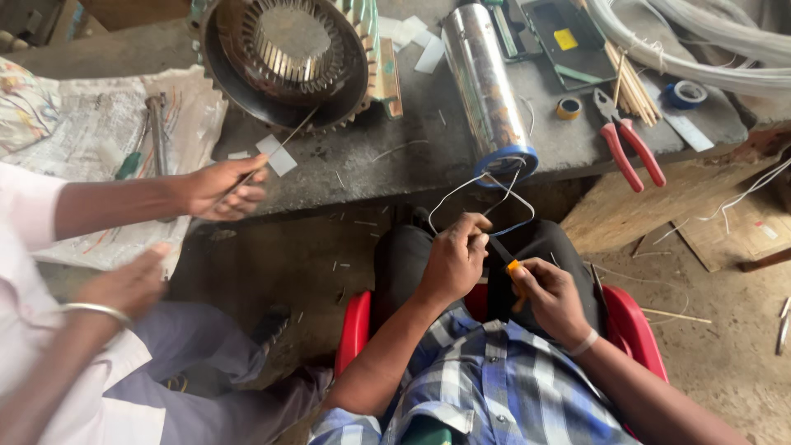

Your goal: The person sits on a chair and winds white wire around a metal cylinder on the workbench, guiding and tightening the wire by hand. They use a small orange cutting tool to trim and strip the wire ends and work the ends with a small blue abrasive disc.

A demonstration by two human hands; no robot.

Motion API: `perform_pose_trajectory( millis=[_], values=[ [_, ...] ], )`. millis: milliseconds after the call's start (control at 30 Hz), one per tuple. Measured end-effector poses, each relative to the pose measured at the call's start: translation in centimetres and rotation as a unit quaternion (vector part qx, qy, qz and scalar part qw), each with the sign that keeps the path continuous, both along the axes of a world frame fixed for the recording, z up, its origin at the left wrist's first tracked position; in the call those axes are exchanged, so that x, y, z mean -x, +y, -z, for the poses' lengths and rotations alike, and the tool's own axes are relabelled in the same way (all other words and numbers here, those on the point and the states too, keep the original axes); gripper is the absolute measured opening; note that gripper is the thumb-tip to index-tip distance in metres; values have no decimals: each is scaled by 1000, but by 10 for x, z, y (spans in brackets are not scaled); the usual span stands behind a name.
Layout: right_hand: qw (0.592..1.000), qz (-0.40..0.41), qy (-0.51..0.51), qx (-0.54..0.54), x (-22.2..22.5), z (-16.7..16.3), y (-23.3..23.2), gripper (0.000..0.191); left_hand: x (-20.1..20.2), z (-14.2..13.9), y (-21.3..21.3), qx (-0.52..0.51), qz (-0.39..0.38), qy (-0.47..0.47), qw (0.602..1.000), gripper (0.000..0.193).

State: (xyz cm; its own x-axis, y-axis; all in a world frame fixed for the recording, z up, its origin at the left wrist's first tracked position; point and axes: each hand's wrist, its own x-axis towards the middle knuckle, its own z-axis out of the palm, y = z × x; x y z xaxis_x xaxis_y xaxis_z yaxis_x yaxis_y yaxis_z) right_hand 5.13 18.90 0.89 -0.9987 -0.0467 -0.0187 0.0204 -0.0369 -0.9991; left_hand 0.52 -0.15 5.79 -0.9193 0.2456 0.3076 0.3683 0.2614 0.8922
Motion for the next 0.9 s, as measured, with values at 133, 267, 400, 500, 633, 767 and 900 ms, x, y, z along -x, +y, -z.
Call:
perform_pose_trajectory(
  millis=[133,267,400,500,633,767,900],
  values=[
    [973,-62,90,-204,28,-54,14,26,-11,1,6,83,-14,118,990,9],
    [957,-186,23,-223,77,-77,18,32,-17,10,5,159,-7,164,974,17],
    [952,-225,-77,-193,86,-72,20,39,-11,21,8,191,-36,218,956,31],
    [969,-190,-139,-76,84,-64,26,37,-6,25,13,229,-41,183,955,31],
    [945,-219,-116,213,72,-42,38,44,-4,23,10,221,-53,185,956,26],
    [989,-65,-20,134,55,-9,31,50,-4,16,9,217,-54,174,959,23],
    [993,-58,45,92,46,1,14,45,-8,13,13,203,-28,162,965,18]
  ],
)
